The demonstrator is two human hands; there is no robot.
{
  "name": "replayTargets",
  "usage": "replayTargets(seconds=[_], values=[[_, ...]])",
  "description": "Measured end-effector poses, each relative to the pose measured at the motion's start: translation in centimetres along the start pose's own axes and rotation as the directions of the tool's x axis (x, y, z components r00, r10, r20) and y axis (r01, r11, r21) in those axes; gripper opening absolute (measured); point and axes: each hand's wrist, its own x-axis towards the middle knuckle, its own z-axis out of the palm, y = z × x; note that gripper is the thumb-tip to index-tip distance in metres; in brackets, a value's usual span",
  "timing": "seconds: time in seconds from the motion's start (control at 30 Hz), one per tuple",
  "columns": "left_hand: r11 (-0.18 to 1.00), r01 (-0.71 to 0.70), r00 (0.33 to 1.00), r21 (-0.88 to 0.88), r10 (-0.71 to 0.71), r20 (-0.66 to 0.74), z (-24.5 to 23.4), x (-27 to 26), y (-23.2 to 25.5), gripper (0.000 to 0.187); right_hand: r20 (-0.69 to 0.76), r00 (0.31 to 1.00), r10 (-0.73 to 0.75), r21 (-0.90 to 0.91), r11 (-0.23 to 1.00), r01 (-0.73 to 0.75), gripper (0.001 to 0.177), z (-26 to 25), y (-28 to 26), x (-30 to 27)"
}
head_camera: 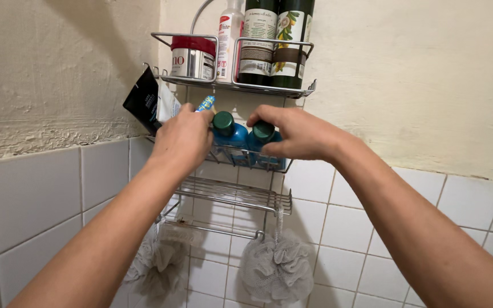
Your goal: The person organizes various toiletries and bathroom items from a toilet tank lid onto a wall-mounted metal shower caddy. They place bottles, tubes, and containers onto the shelves, then wipe the tank lid with a cloth and hang the cloth on a hook.
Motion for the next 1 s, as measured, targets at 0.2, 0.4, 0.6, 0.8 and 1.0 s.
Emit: replayTargets(seconds=[0.2, 0.4, 0.6, 0.8, 1.0], values=[[0.997, 0.001, 0.998, -0.077, -0.005, -0.055, 0.0, -0.1, -0.1, 0.025, -0.196, 0.967, -0.163, -0.044, 0.987, 0.157, 0.046, -0.3, -0.8, 1.1], [0.993, -0.019, 0.996, -0.117, 0.009, -0.087, -0.3, -0.1, -0.6, 0.012, -0.355, 0.879, -0.317, -0.195, 0.945, 0.262, 0.03, 0.1, -2.2, 2.1], [0.983, -0.002, 0.989, -0.184, -0.026, -0.147, 0.0, 0.6, -1.4, 0.015, -0.396, 0.85, -0.348, -0.236, 0.933, 0.272, 0.028, 0.1, -3.2, 3.0], [0.978, 0.074, 0.986, -0.193, -0.102, -0.136, 0.2, 2.2, -1.9, 0.018, -0.42, 0.847, -0.324, -0.233, 0.941, 0.244, 0.027, 0.3, -4.0, 4.0], [0.993, 0.029, 0.996, -0.112, -0.039, -0.084, 0.6, 1.7, -2.1, 0.025, -0.413, 0.855, -0.314, -0.194, 0.948, 0.254, 0.027, 1.1, -4.3, 3.7]])
